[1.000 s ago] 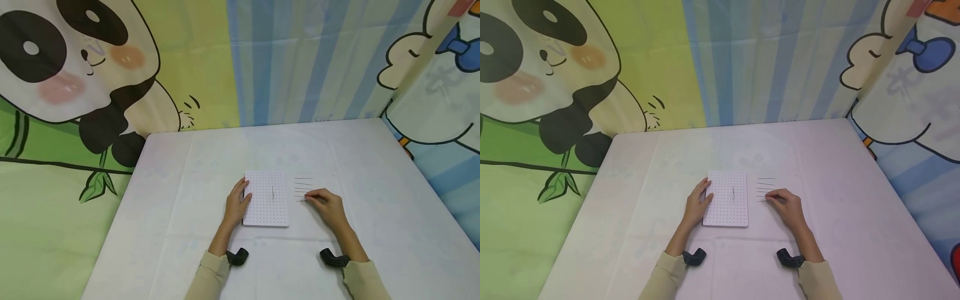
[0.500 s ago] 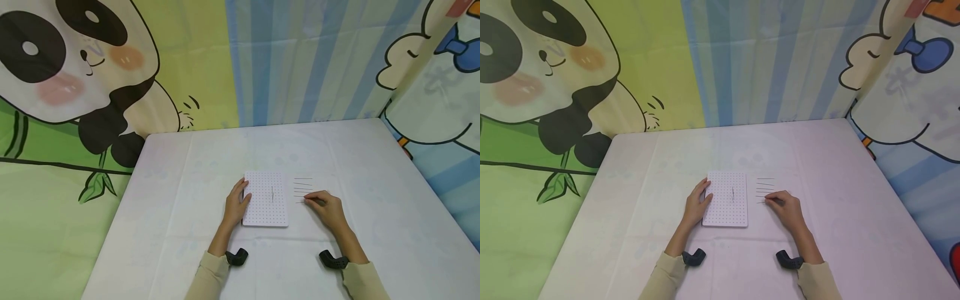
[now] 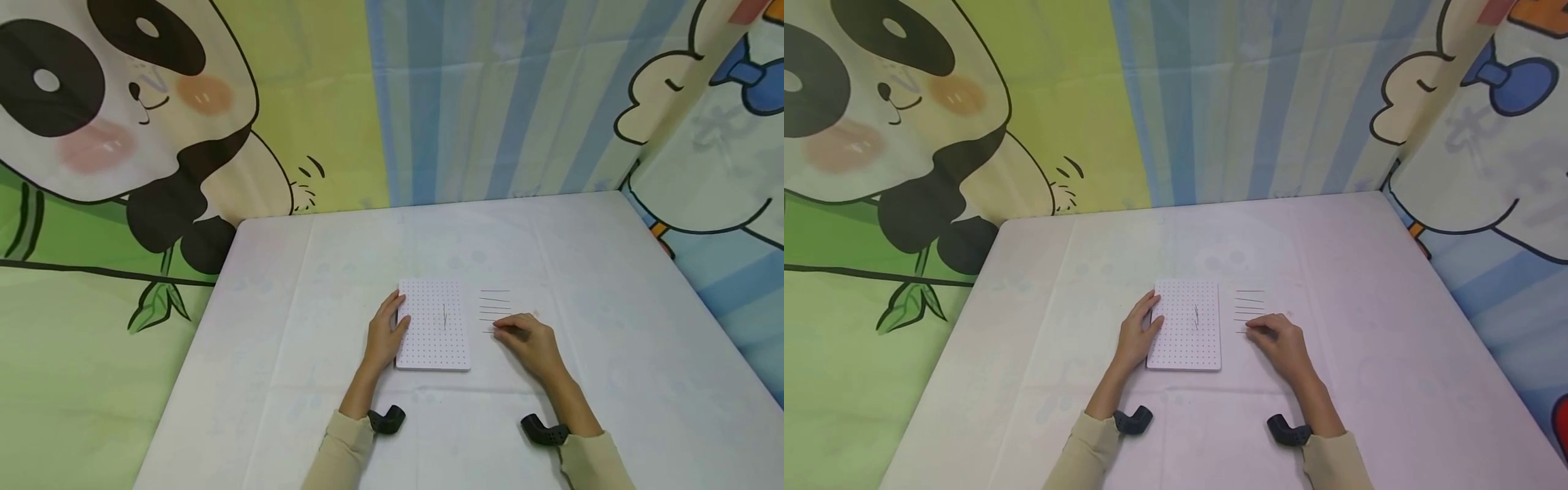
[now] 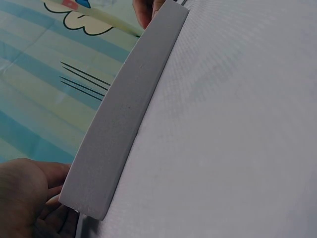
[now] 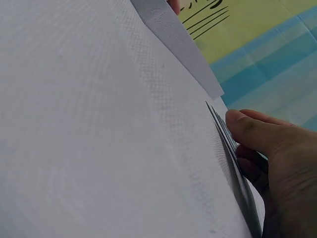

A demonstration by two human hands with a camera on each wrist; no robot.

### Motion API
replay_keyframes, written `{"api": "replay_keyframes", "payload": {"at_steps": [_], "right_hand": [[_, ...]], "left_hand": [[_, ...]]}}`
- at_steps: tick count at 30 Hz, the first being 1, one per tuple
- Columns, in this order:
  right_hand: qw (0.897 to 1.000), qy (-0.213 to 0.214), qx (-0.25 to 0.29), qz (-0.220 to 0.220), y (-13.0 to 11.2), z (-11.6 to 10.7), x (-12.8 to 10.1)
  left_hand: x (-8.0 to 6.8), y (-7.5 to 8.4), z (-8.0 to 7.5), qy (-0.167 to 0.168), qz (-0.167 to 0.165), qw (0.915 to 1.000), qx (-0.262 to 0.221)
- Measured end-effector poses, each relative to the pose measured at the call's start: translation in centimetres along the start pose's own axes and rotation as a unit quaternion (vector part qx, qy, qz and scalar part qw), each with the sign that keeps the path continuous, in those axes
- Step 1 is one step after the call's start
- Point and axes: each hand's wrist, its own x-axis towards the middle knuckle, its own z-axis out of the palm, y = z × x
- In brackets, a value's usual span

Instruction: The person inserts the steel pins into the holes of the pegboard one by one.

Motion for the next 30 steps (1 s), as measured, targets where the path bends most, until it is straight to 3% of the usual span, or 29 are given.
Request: {"api": "replay_keyframes", "payload": {"at_steps": [10, 30], "right_hand": [[0.999, -0.019, -0.012, 0.035, 0.13, 0.07, -0.17], [0.999, -0.035, -0.016, 0.024, -0.01, 0.15, 0.16]], "left_hand": [[0.02, -0.02, 0.03, -0.003, 0.003, 1.0, -0.001], [0.03, 0.0, -0.12, -0.001, 0.009, 1.0, 0.0]]}}
